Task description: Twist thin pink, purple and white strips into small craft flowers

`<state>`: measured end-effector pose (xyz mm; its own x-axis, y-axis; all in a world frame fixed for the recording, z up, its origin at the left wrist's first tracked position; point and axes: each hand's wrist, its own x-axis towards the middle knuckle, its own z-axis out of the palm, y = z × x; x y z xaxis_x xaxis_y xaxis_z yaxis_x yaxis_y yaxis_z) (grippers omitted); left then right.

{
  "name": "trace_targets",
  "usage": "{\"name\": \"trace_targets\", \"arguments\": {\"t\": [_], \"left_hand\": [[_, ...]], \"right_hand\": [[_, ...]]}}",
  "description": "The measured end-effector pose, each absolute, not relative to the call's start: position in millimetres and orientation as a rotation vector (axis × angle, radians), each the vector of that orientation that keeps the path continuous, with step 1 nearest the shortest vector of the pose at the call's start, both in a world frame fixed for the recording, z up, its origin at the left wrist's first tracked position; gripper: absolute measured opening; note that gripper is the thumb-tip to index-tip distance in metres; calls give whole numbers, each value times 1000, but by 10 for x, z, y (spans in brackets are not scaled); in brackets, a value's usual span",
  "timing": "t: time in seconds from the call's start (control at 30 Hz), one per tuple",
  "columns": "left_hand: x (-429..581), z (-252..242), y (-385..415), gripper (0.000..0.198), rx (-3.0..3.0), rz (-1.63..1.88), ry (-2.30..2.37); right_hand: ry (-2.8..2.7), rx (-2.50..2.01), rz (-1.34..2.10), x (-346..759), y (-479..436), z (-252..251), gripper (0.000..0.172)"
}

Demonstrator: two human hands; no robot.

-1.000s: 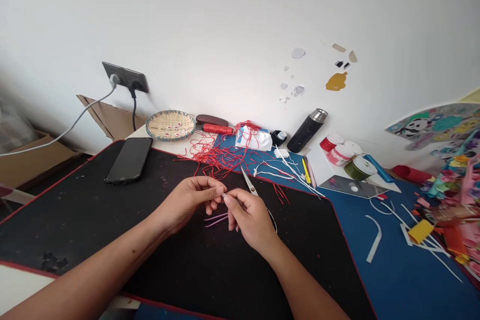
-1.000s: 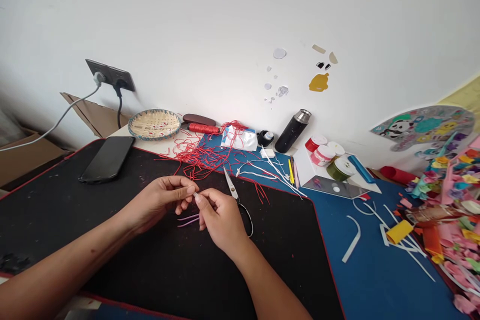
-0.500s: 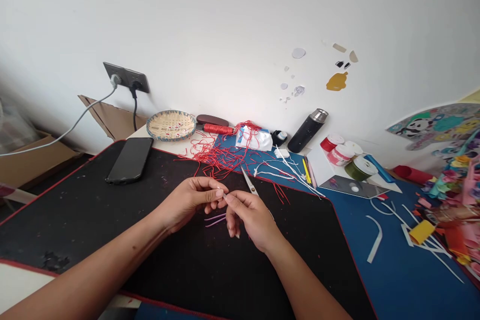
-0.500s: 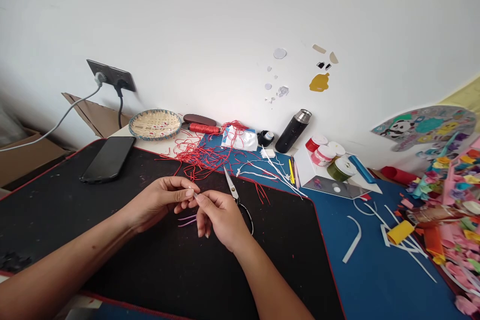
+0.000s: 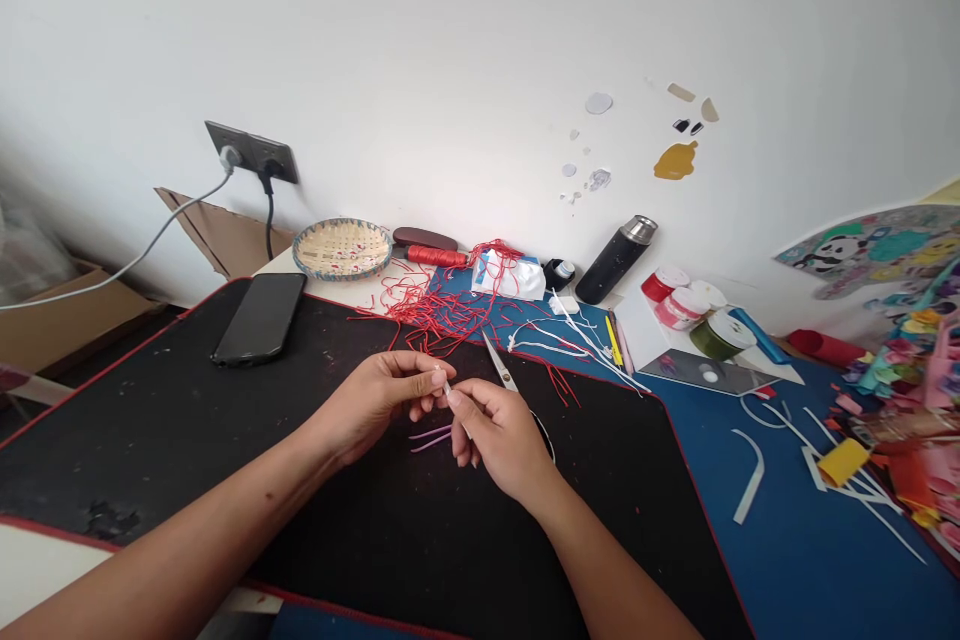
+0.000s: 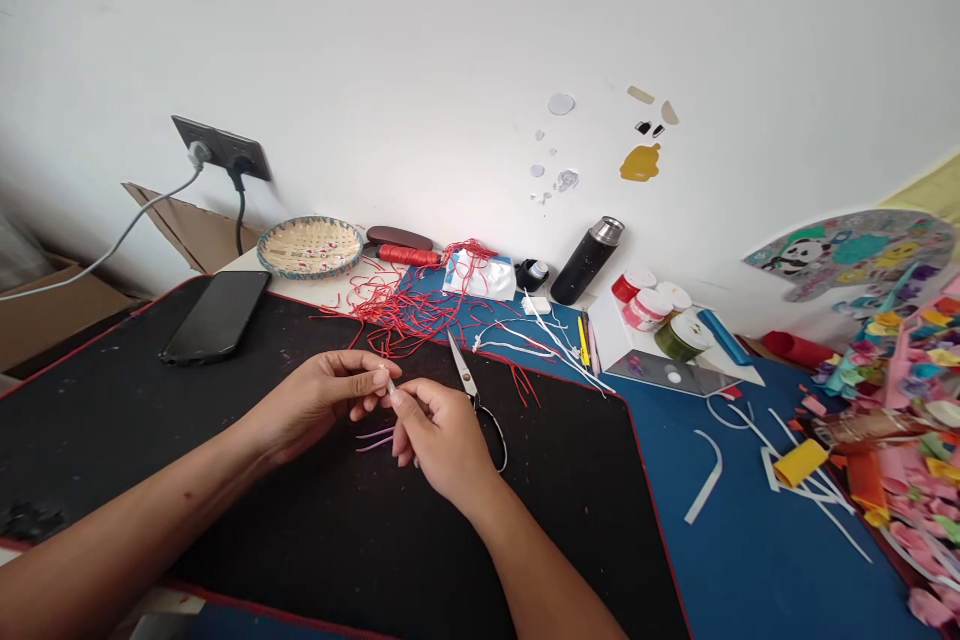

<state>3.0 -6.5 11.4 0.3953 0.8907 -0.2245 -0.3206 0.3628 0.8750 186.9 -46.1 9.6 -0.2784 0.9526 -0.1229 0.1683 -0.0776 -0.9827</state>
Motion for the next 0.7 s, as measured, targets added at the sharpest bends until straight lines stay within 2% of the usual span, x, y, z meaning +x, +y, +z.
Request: {"name": "trace_targets", "arguments": {"t": [0.2, 0.7], "left_hand": [[40, 138, -85, 36, 800, 856, 777], [41, 147, -53, 37, 855, 854, 794]], "right_hand": [[-1377, -1163, 1559, 1882, -431, 121, 39], [-1277, -1113, 1662, 1885, -419, 65, 41]]}}
